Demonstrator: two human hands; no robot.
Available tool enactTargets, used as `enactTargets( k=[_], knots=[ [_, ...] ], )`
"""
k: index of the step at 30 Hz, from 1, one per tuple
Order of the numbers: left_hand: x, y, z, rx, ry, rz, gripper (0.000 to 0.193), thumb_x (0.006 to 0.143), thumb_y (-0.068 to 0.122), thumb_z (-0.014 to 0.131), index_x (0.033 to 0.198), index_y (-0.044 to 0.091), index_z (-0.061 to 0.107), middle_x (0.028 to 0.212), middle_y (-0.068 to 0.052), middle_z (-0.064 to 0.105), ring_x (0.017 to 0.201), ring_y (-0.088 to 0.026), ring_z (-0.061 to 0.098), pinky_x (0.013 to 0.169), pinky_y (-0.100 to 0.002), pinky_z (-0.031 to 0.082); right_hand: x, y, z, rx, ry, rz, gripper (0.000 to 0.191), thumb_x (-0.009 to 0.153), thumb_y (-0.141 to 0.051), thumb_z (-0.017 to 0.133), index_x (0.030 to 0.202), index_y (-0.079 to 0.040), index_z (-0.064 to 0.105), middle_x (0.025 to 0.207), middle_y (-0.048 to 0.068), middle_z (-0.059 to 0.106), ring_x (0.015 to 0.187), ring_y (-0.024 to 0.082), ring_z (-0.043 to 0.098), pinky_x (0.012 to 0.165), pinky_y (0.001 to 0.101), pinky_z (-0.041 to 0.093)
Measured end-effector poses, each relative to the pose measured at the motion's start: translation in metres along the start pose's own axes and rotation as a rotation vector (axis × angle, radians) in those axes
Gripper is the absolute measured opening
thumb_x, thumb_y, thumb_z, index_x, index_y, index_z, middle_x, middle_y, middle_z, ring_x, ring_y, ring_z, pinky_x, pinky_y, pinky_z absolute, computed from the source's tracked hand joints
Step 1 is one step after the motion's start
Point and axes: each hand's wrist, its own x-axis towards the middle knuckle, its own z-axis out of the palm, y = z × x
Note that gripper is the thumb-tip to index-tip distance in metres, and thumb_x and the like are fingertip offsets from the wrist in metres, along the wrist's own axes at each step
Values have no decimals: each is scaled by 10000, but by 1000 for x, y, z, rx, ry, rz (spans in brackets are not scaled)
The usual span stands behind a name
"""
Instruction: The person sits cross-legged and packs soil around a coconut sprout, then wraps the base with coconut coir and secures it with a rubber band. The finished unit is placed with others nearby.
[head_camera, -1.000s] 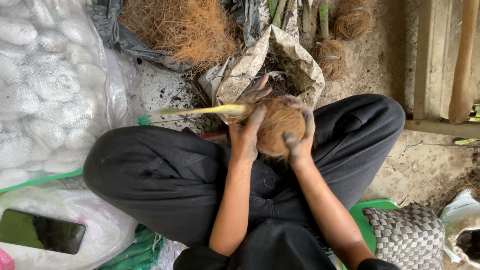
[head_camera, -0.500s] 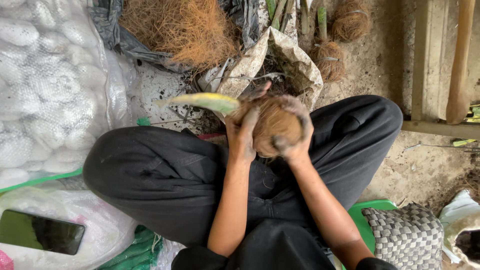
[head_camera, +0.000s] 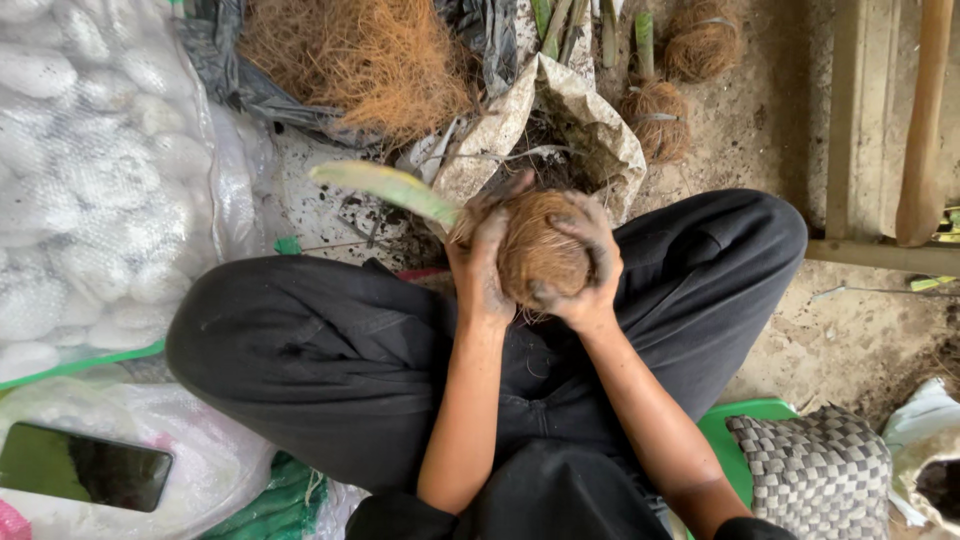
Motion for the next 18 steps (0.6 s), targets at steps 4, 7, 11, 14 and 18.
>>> enactTargets(
  k=[4,7,11,14,18],
  knots=[
    [4,10,4,226,-392,186,357,972,223,697,1236,-13,650,1395,-176,609,1371,-251,575,1191,-426,483,-3,1,-13,192,-18,150,570,751,-344,833,1220,-68,663,1492,226,555,1441,378,511,1238,523,408],
    [1,10,-3,39,-333,84,342,997,164,729,1279,-22,680,1299,-209,679,1217,-284,668,1071,-450,564,3,-11,-4,276,4,268,606,784,-371,878,1246,-40,667,1465,242,539,1408,393,468,1237,557,390],
    [-6,2,-6,-104,15,6,305,1006,137,724,1247,-47,696,1206,-229,693,1086,-346,673,931,-531,582,15,-21,16,176,77,-146,711,864,-601,762,1303,-82,554,1526,111,370,1420,368,420,1175,548,432],
    [-5,-1,-1,-40,-8,-3,283,1003,134,714,1242,-15,689,1309,-183,689,1189,-300,658,1048,-520,566,13,-14,15,54,98,-292,685,929,-564,758,1306,-30,554,1525,132,412,1441,381,411,1196,563,414],
    [1,-1,-1,365,-399,224,302,969,163,667,1242,34,655,1387,-118,642,1434,-247,545,1265,-476,417,-8,0,-6,94,162,155,535,921,-475,783,1215,-51,642,1461,199,590,1426,362,546,1225,510,454]
  ],
)
